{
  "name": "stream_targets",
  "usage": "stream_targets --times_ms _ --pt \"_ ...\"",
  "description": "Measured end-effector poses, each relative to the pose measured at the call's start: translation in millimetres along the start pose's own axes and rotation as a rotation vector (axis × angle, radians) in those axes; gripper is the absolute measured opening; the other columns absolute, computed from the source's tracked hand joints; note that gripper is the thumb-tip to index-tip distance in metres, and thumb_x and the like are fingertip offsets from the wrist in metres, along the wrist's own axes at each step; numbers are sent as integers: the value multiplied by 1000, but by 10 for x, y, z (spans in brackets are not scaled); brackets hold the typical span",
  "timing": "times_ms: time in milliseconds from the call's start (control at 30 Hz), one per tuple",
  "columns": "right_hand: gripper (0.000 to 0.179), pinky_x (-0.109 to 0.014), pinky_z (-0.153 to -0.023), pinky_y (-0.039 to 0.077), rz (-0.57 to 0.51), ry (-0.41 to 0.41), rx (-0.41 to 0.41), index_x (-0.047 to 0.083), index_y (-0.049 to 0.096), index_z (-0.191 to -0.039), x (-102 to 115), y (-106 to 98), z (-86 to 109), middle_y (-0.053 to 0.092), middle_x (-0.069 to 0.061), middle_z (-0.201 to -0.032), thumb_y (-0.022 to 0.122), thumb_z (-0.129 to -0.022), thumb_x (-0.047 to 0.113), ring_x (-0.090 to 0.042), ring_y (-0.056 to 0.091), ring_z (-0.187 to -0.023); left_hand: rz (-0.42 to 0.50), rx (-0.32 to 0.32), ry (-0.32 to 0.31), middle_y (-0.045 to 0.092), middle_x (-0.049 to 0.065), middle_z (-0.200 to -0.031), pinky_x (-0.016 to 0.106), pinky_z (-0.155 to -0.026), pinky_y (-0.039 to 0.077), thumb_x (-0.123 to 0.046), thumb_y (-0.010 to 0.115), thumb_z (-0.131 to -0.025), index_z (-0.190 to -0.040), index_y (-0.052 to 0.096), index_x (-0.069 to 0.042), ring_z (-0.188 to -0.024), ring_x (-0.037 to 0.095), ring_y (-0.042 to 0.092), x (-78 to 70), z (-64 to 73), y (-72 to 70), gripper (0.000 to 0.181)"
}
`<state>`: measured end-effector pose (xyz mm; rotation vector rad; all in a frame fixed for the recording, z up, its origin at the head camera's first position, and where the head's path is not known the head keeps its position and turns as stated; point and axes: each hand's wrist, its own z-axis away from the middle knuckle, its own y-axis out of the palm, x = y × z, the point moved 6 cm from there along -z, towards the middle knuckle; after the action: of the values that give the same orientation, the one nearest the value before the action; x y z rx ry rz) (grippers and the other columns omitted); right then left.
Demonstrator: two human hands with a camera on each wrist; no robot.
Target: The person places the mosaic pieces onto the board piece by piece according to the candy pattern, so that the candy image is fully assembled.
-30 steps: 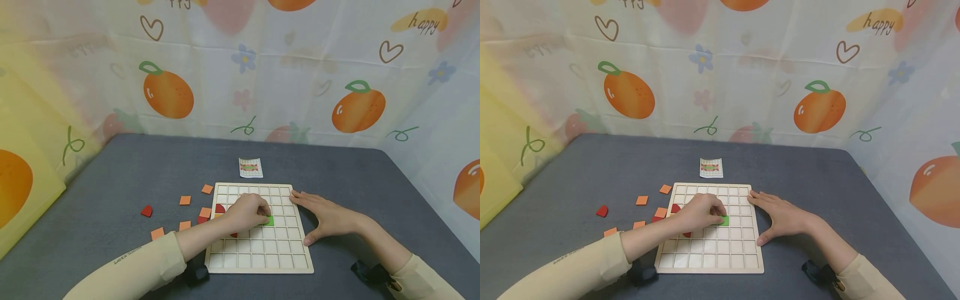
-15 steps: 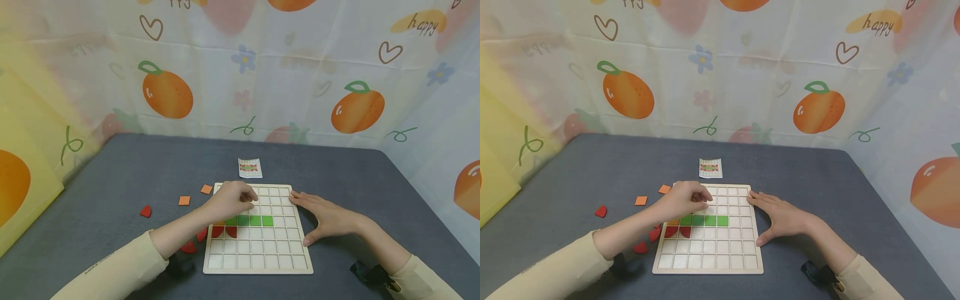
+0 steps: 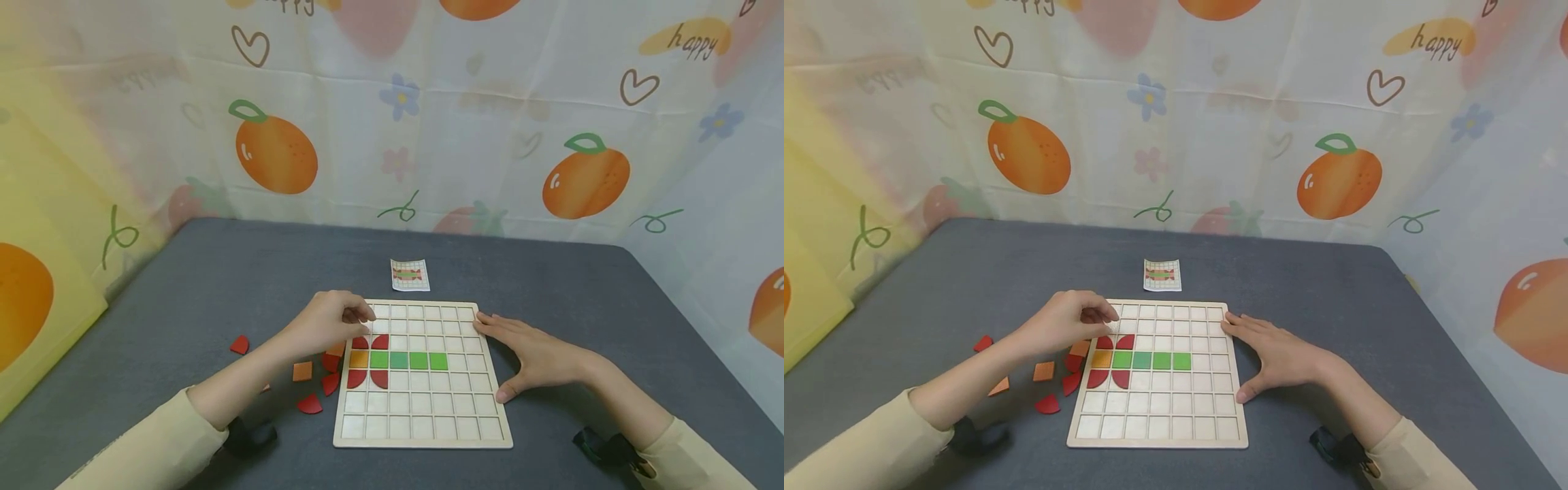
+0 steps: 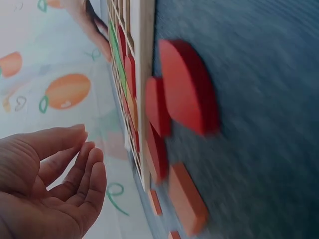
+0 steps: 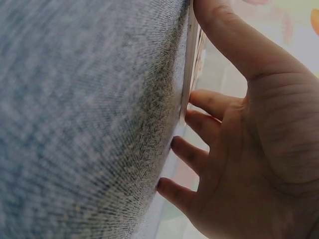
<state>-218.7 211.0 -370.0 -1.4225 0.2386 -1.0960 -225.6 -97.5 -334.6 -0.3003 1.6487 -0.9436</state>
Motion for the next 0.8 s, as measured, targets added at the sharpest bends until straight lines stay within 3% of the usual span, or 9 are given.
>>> stream_targets --times_ms 233,400,633,800 --pt "118 -70 -113 21 0 6 -5 11 23 -158 -5 10 5 14 -11 -168 79 -68 65 -43 16 -152 -29 17 0 74 6 -100 30 -79 53 -10 73 -86 -104 74 -9 -86 12 63 166 96 -155 18" --pt "118 -70 -113 21 -3 7 -8 11 24 -157 -2 10 11 14 -11 -168 79 -68 64 -44 16 -152 -49 56 9 74 7 -105 29 -76 54 -10 74 -85 -107 73 -8 -86 12 64 262 121 -207 22" --pt "118 -70 -113 21 -2 0 -8 10 23 -157 0 2 9 14 -12 -168 80 -68 63 -44 17 -152 -46 158 -7 72 8 -103 26 -69 52 -14 77 -83 -108 73 -7 -77 10 62 412 144 -192 26" --pt "118 -70 -113 21 -10 4 -7 11 23 -157 2 0 10 14 -11 -168 79 -68 64 -44 16 -152 -45 221 -16 68 4 -98 24 -70 49 -20 78 -82 -108 73 -11 -82 10 57 499 165 -133 28"
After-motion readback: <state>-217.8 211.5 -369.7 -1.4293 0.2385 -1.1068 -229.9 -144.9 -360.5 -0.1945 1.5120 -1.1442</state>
